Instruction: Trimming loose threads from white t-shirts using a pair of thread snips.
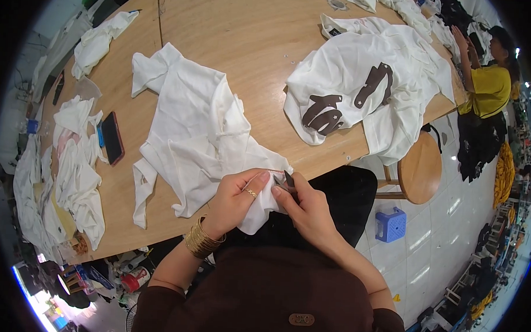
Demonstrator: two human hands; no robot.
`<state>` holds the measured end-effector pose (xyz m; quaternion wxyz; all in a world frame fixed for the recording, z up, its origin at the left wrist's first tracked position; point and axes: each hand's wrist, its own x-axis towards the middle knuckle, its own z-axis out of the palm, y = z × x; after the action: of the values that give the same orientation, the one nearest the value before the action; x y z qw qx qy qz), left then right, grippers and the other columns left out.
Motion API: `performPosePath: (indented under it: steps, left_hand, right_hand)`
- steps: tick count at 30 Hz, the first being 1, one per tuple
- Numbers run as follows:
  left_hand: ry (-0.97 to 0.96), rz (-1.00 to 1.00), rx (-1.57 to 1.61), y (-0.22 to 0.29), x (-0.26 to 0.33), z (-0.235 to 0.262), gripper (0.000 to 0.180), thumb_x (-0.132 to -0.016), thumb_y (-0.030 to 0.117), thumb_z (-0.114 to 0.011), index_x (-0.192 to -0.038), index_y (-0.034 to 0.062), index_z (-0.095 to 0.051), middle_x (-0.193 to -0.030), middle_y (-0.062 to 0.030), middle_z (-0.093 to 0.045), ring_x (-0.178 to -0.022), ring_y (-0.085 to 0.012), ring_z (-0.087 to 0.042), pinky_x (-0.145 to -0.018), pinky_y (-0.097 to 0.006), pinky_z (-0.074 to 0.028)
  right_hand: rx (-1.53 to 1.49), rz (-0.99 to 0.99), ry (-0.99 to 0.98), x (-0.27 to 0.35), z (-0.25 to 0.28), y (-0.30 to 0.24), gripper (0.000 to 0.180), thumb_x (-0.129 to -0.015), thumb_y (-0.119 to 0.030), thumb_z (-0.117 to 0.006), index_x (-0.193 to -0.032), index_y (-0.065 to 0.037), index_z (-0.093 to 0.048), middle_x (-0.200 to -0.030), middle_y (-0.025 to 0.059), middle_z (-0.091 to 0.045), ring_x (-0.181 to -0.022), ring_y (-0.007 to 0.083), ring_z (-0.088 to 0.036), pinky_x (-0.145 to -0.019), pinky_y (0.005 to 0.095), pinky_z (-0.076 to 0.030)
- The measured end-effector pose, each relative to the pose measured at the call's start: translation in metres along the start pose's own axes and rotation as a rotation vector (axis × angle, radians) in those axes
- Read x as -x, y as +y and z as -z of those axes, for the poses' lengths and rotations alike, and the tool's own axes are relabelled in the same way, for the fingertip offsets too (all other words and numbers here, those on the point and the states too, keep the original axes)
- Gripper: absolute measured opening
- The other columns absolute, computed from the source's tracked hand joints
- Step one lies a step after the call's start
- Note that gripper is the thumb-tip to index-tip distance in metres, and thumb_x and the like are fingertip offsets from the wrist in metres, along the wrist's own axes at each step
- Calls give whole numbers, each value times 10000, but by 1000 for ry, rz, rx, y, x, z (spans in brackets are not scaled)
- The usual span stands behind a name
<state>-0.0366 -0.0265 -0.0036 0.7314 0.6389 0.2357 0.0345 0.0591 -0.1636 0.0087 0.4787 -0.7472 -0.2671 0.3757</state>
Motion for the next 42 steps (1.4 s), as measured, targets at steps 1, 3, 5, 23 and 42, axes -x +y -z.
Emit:
performPosePath:
  steps: [1,3,5,23,42]
  left_hand:
    - [5,1,-6,0,0,0,296,-950,197,-465,-1057,-42,-603,-881,-40,-647,-807,-58,-525,-742,-213,-437]
    - [6,0,-14,0,0,-1,295,-949,198,-466,-1056,-41,-603,-878,-39,-646,-803,-58,-524,-742,-215,-437]
    - [8,0,-21,0,0,-1,295,-949,198,-466,-1056,-40,-603,-875,-37,-645,-799,-58,-523,-741,-216,-437]
    - [-5,12,-214,3,-2,-1,260,-922,201,-522,-941,-43,-610,-687,1,-550,-666,-47,-445,-621,-208,-400]
    - [-58,86,-194,28,-6,35,209,-921,165,-506,-904,-23,-594,-781,6,-573,-725,-62,-469,-677,-223,-405]
  right_hand:
    - [-6,3,2,0,0,0,286,-895,-240,-561,-846,9,-430,-607,160,-517,-515,273,-521,-508,334,-408]
    - [-5,8,7,-1,0,1,288,-893,-239,-565,-842,12,-432,-603,158,-512,-513,254,-525,-509,331,-408]
    - [-3,13,10,-1,1,2,291,-890,-238,-570,-838,15,-435,-600,156,-507,-511,235,-528,-509,329,-408]
    - [-886,-328,-86,-13,25,13,393,-917,-321,-492,-632,-52,-479,-452,15,-396,-336,87,-322,-340,216,-270]
    - [-129,-8,-212,-36,42,25,146,-818,-153,-649,-856,-25,-589,-657,-55,-471,-603,37,-381,-549,211,-329]
